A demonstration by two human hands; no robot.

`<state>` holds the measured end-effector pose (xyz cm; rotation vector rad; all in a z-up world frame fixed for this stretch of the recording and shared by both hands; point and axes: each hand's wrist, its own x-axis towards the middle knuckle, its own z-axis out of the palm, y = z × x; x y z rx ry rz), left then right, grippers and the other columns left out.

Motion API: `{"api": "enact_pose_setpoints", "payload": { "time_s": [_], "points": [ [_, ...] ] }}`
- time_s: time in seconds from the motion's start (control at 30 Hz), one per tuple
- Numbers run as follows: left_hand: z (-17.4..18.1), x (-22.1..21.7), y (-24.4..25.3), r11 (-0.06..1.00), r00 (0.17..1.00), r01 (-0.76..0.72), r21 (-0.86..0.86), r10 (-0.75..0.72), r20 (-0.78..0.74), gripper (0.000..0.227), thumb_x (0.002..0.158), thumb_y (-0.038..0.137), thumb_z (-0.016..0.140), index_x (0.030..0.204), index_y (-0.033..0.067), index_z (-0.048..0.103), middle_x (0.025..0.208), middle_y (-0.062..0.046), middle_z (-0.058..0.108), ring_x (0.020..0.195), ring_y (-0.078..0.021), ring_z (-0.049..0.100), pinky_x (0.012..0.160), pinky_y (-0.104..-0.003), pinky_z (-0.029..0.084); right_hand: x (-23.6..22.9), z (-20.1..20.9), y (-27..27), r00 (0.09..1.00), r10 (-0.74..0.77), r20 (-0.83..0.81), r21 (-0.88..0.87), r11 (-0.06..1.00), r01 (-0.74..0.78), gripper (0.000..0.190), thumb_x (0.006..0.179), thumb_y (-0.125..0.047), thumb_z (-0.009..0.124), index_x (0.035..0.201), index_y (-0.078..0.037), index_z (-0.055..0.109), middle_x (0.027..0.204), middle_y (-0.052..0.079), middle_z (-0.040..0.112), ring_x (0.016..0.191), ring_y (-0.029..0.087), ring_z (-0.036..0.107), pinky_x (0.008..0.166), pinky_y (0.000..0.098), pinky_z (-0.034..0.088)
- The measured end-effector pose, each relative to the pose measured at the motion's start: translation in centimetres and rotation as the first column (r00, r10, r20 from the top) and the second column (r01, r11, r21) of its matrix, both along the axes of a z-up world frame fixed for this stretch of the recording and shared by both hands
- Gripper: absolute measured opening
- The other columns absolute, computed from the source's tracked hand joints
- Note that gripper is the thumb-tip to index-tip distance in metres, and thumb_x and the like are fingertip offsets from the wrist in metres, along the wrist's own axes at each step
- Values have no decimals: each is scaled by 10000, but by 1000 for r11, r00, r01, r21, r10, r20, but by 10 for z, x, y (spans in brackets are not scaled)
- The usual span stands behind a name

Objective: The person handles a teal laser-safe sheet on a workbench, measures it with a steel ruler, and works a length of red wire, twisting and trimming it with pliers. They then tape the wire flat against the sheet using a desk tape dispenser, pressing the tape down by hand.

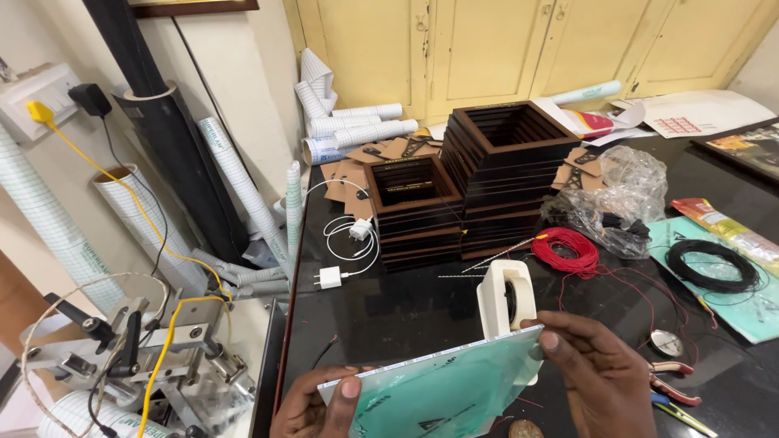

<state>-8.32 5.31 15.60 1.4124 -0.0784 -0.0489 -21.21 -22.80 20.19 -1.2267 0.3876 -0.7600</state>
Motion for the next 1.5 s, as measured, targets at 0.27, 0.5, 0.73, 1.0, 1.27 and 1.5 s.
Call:
{"api": "enact_pose_setpoints", "payload": {
  "time_s": [0.27,0.5,0.73,1.0,1.27,1.5],
  "points": [
    [7,-3,-12,984,990,11,-178,14,137,233,832,166,793,916,-47,751,864,-202,829,809,-219,788,759,-374,631,-1,-19,-13,999,-10,39,-63,998,13,278,957,4,630,1192,146,671,1076,275,746,996,276,728,900,398,584],
    [31,-12,-21,940,974,98,-326,-23,227,200,873,148,843,941,-19,756,874,-81,756,801,-115,677,749,-274,543,25,-216,-229,979,-20,-204,-238,971,-30,358,1009,-165,590,1217,126,612,1009,219,712,897,217,724,761,364,602],
    [51,-16,-21,913,993,112,-392,-85,87,233,855,202,844,949,7,757,841,-87,762,757,-115,700,689,-280,567,59,-269,-306,947,11,-322,-340,932,-127,472,1025,-338,577,1147,115,622,872,215,665,740,222,641,634,369,517],
    [45,-10,-22,935,990,112,-335,-75,121,260,870,236,844,966,6,769,825,-71,764,725,-93,679,645,-260,532,53,-239,-290,899,-58,-435,-442,883,-157,644,1044,-536,563,1067,103,634,716,209,611,560,226,546,489,373,419],
    [43,-5,-23,952,988,66,-300,-20,153,214,886,196,814,955,0,763,812,-16,731,732,-68,622,663,-234,495,24,-62,-34,974,-224,-35,-388,901,194,313,1063,-193,702,1233,66,658,984,175,710,821,200,693,733,337,545],
    [30,7,-29,960,997,-47,-275,61,44,193,824,123,815,939,-23,765,808,-53,736,729,-87,649,666,-245,515,30,-39,12,940,-339,45,-356,874,332,226,954,16,737,1166,94,719,1009,147,746,936,142,692,877,287,553]
  ]
}}
